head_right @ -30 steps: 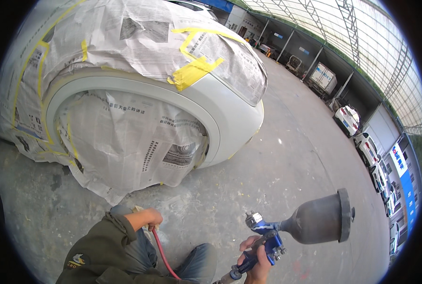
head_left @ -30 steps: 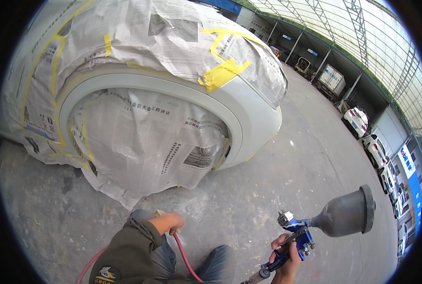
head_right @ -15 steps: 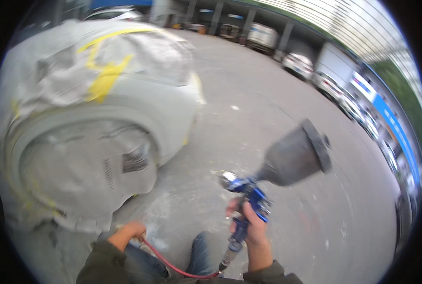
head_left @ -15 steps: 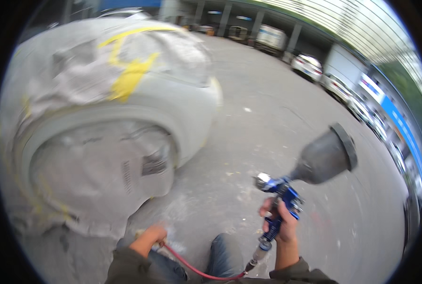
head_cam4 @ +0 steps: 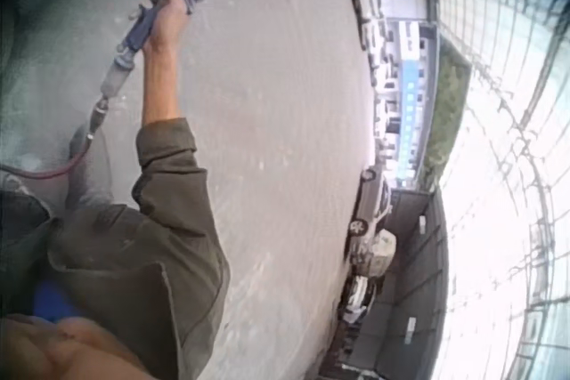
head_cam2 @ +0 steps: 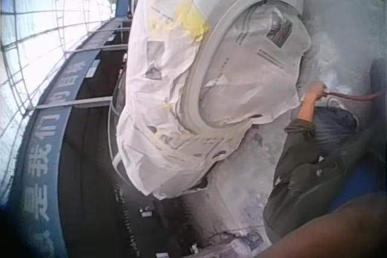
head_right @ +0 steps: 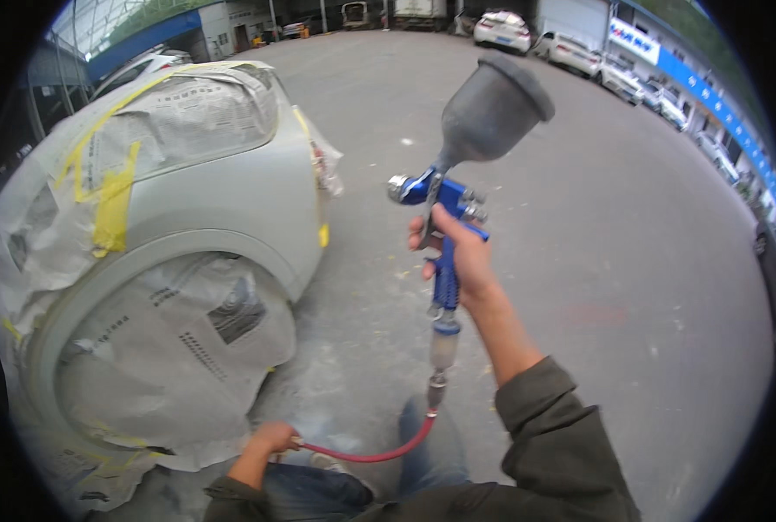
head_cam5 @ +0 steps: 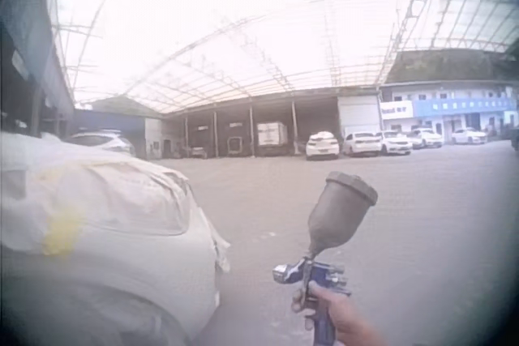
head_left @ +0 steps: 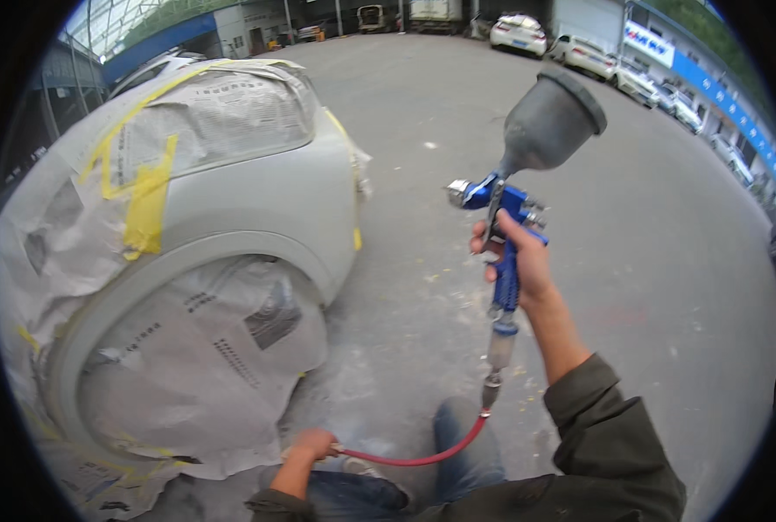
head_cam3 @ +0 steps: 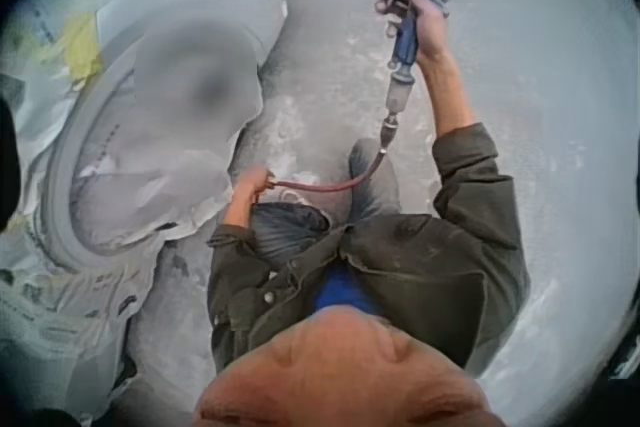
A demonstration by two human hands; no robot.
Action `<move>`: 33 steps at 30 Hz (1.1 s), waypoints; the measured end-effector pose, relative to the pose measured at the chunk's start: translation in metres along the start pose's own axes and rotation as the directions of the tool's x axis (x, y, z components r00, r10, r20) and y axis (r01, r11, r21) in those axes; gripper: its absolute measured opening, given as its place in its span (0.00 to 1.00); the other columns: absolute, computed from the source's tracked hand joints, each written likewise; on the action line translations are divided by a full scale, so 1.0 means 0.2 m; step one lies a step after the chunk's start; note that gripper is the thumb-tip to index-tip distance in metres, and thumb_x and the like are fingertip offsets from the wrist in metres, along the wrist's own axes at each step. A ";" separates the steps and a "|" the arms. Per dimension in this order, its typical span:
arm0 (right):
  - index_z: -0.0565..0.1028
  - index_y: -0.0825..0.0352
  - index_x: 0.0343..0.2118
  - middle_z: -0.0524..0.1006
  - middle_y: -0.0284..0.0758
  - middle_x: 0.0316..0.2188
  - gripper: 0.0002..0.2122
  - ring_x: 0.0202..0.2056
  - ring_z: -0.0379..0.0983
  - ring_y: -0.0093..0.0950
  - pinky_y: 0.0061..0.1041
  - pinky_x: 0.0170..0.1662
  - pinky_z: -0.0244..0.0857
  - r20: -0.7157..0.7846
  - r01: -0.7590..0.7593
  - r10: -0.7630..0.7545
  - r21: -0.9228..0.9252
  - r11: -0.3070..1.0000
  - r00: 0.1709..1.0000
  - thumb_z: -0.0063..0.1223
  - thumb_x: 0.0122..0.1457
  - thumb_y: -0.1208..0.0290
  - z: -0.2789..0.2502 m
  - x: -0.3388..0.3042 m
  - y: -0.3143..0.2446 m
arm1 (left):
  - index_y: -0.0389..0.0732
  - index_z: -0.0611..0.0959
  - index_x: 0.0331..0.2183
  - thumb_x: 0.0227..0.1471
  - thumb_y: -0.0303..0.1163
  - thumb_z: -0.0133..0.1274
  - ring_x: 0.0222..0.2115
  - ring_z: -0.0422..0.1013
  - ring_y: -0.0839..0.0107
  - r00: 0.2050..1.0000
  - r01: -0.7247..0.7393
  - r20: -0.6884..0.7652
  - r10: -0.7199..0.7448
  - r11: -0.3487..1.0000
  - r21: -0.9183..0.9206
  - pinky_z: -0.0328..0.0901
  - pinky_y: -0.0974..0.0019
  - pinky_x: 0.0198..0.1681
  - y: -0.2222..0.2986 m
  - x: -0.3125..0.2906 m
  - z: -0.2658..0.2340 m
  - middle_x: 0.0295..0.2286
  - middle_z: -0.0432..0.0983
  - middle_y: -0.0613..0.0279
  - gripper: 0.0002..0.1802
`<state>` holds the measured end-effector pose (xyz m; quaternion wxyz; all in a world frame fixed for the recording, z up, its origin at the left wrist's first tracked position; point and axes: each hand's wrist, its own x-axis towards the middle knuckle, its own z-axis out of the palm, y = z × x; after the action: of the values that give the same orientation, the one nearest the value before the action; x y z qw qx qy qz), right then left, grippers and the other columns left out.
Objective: The person uses a spray gun to apply paint to the rear quarter panel of a car that is masked with newspaper and tape. They repeatedly spray the surface and wipe it with a cloth, moving around the vehicle to cover different areas.
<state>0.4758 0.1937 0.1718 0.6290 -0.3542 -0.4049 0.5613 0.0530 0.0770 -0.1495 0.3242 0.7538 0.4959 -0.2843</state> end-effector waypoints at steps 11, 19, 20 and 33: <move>0.72 0.67 0.39 0.76 0.33 0.33 0.13 0.31 0.73 0.21 0.20 0.24 0.67 -0.011 -0.008 0.007 -0.075 0.997 1.000 0.49 0.62 0.61 0.14 0.80 -0.09 | 0.53 0.82 0.39 0.50 0.45 0.56 0.34 0.75 0.52 0.943 -0.164 -0.329 0.058 0.938 -0.306 0.68 0.54 0.36 0.06 -0.12 0.03 0.30 0.79 0.56 0.14; 0.72 0.67 0.40 0.77 0.34 0.32 0.13 0.31 0.74 0.21 0.16 0.18 0.66 0.071 -0.048 0.045 0.049 0.998 0.996 0.48 0.62 0.60 0.03 0.78 0.14 | 0.53 0.81 0.39 0.49 0.46 0.57 0.34 0.75 0.52 0.977 -0.023 -0.210 -0.019 0.980 -0.197 0.68 0.53 0.36 -0.07 -0.02 0.09 0.30 0.79 0.56 0.15; 0.72 0.67 0.40 0.77 0.34 0.32 0.13 0.31 0.74 0.21 0.15 0.17 0.66 0.109 -0.069 0.061 0.069 0.995 0.992 0.47 0.63 0.61 -0.03 0.74 0.20 | 0.53 0.82 0.39 0.49 0.46 0.57 0.34 0.74 0.52 0.980 0.001 -0.196 -0.037 0.983 -0.182 0.68 0.52 0.36 -0.09 -0.01 0.08 0.30 0.79 0.56 0.15; 0.72 0.67 0.42 0.76 0.36 0.33 0.13 0.33 0.74 0.24 0.18 0.18 0.68 0.215 -0.419 0.369 0.283 0.863 0.904 0.46 0.63 0.63 -0.61 0.35 1.27 | 0.58 0.84 0.37 0.46 0.53 0.57 0.36 0.75 0.53 0.963 0.250 0.125 -0.238 0.964 -0.087 0.69 0.54 0.38 -0.27 -0.03 0.14 0.32 0.80 0.57 0.17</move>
<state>0.4833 0.2943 -0.1008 0.5168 -0.2777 -0.2738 0.7621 -0.0021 0.0682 -0.1740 0.3525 0.6518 0.5797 -0.3389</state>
